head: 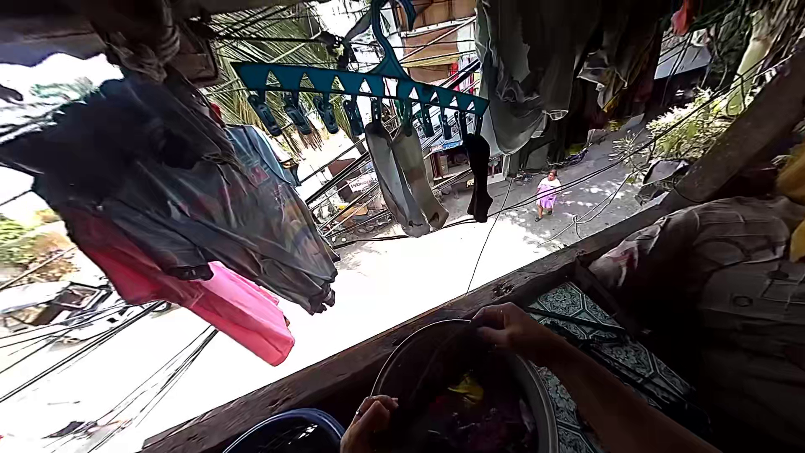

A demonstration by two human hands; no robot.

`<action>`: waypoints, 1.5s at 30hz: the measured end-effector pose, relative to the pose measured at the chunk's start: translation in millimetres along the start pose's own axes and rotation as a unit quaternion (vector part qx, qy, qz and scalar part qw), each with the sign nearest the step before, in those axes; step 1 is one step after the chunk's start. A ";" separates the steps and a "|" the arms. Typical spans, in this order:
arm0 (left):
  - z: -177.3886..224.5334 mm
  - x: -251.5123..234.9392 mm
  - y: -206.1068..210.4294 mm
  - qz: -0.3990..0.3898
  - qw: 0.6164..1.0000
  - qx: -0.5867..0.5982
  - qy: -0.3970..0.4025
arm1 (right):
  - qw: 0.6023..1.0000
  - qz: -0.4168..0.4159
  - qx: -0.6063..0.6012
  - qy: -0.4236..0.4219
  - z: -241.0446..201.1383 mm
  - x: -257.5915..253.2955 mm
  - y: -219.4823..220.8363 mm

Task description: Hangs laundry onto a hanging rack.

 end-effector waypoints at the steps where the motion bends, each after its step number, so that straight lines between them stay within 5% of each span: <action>1: -0.3 -0.5 2.9 -0.009 1.000 -0.013 -0.008 | 0.999 0.031 0.029 0.003 -7.1 -3.2 -1.7; 9: -5.3 -23.1 26.0 -0.061 0.994 -0.071 -0.054 | 0.984 0.070 0.012 -0.165 -87.8 -14.8 11.0; 13: -9.1 -35.0 36.0 -0.074 0.990 0.033 -0.116 | 0.964 0.067 0.072 -0.248 -121.1 -15.8 21.4; 17: 5.0 -76.6 34.9 0.015 0.972 0.207 -0.109 | 0.950 -0.001 0.210 -0.232 -133.6 -25.8 38.0; 21: 31.5 -143.7 11.8 0.081 0.982 0.170 -0.023 | 0.930 -0.036 0.265 -0.253 -159.3 -29.5 55.9; 29: 45.2 -209.7 -56.7 0.191 0.979 0.074 0.010 | 0.938 0.007 0.170 -0.304 -241.3 -54.6 52.1; 37: 56.7 -258.0 -126.9 0.257 0.964 0.067 -0.035 | 0.965 0.046 0.089 -0.241 -331.0 -142.7 101.3; 41: 54.5 -276.7 -150.1 0.288 0.953 0.069 -0.067 | 0.988 0.040 -0.065 -0.133 -357.3 -166.5 123.1; 45: 51.3 -285.0 -166.3 0.313 0.946 0.076 -0.043 | 0.963 0.059 -0.224 -0.137 -369.0 -186.9 129.0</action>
Point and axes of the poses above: each hand's wrist, its own x-axis away from the middle knuckle, its own y-axis out of the palm, z = x × y, the point moved 6 cm from there along -x, towards the middle knuckle, and after that the axes turned 12 degrees about y, right-handed, at the moved point
